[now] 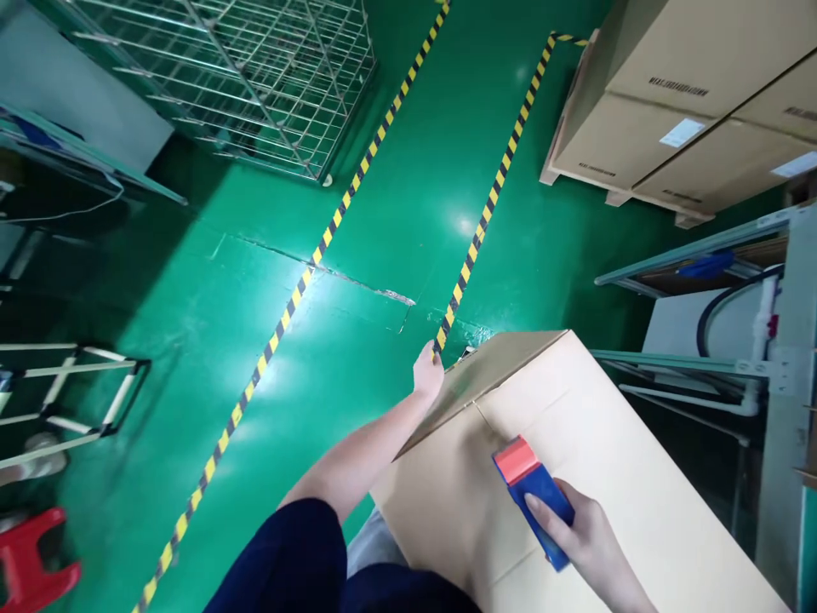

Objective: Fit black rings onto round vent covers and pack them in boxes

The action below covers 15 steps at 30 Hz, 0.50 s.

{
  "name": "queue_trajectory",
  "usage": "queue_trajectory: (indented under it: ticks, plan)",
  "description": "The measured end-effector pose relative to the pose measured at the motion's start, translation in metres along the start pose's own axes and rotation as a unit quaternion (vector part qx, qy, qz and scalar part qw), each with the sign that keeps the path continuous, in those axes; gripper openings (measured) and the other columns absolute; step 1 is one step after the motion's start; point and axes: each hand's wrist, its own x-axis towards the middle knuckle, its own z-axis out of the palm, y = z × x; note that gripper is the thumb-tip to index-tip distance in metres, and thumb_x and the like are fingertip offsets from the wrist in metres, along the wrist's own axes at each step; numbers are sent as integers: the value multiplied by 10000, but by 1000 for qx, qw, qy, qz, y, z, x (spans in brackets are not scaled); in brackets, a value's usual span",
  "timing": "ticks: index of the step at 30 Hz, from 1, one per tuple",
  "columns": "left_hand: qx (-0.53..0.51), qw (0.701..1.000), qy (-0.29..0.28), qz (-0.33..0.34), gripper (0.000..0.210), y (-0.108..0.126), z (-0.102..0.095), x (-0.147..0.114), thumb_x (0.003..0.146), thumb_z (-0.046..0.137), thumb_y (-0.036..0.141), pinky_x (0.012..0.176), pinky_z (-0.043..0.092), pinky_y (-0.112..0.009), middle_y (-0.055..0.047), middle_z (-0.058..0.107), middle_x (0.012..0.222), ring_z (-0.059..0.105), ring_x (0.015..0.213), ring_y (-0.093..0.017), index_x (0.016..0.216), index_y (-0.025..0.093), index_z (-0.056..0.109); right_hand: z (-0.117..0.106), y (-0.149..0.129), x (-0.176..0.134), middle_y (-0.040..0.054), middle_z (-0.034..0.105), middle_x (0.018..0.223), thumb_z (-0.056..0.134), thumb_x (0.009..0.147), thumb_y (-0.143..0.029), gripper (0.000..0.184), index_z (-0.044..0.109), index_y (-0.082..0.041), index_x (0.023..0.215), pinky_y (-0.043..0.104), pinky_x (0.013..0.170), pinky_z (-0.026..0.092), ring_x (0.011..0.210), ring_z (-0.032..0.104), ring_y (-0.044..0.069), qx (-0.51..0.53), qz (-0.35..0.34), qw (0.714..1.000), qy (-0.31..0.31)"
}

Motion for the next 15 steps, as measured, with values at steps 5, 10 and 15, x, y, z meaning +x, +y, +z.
queue_trajectory:
  ticks: [5,10,15]
  plan:
    - [-24,998,-3,55,300,14,-36,-7,995,470,306,1009,477,-291,-64,679,1230,622,1168,-212,1247,219,609,-2,6,-1,-7,505,581,607,813,-713,534,584,-183,758,261,468,403,514,494,161,4,9,1000,-16]
    - [-12,988,-130,81,457,15,-25,-55,1004,405,456,1126,390,-348,-92,621,1343,541,1294,-250,1329,194,590,-2,13,-1,1,518,577,617,806,-709,533,625,-176,783,264,470,436,511,515,170,-1,18,999,-29]
    - [17,949,-299,96,792,31,2,-74,971,275,667,1244,133,-351,-116,236,1609,189,1504,-241,1530,108,313,-1,13,-2,6,539,581,626,805,-701,531,635,-170,808,264,454,445,497,533,173,5,24,999,-32]
